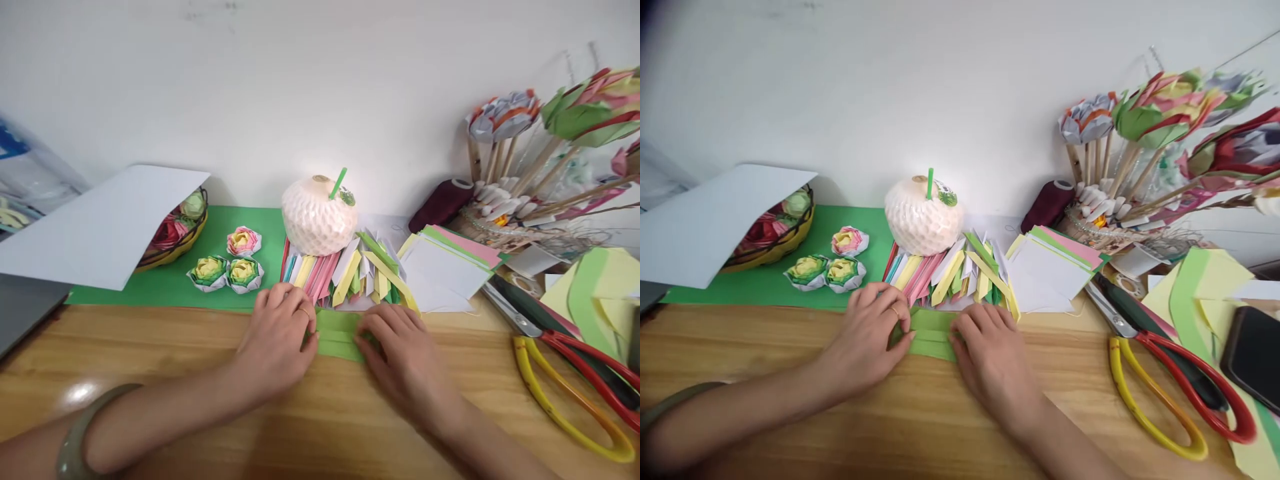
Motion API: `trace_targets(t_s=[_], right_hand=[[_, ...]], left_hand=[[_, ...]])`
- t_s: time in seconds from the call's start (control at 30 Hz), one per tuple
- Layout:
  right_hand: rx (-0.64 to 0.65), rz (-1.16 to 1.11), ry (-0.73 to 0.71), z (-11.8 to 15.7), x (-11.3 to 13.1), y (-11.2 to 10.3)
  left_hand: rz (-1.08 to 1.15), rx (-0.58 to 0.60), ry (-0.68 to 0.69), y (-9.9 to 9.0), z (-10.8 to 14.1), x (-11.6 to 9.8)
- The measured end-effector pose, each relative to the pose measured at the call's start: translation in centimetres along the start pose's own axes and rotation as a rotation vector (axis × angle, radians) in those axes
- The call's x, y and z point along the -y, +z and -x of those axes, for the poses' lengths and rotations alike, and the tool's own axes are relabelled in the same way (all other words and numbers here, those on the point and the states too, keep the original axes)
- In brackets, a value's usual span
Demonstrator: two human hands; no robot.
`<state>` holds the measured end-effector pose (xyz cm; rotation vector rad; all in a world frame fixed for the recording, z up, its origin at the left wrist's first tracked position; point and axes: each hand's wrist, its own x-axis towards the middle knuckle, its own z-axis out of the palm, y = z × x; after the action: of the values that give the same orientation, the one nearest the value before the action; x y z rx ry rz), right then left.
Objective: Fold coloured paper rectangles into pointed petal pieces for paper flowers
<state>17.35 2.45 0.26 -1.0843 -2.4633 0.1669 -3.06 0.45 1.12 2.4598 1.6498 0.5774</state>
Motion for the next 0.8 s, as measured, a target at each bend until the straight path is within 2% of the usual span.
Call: trace_targets(t_s=[0.1,0.17,0.3,0.4,0.53,0.8], right_hand=[[0.016,0.011,-0.149,0.2,0.0,-0.3],[0.05,0.018,-0.24,0.3,0.0,-0.6],[0.119,0.102,-0.334,0.7,-0.1,-1.2],[0.127,0.151,-0.366,1.0,-0.3,-1.5],[0.083,0.177,-0.416,1.2,-0.7,-1.8],[-0.024,0.186,-0.402,1.6,-1.5,-2.5]], left_hand=[[0.0,0.004,0.034,-0.1,0.1,0.1],[0.006,-0.021,0.119,0.1,0.2,0.4],[-0.075,-0.171,0.352,0.9,0.6,1.1],[-0.227,-0.249,0.459,1.1,1.0,1.5],[-0.316,-0.242,0.505,0.9,1.5,2.0],[-0.18,-0.204,0.499,0.3,1.4,3.2]])
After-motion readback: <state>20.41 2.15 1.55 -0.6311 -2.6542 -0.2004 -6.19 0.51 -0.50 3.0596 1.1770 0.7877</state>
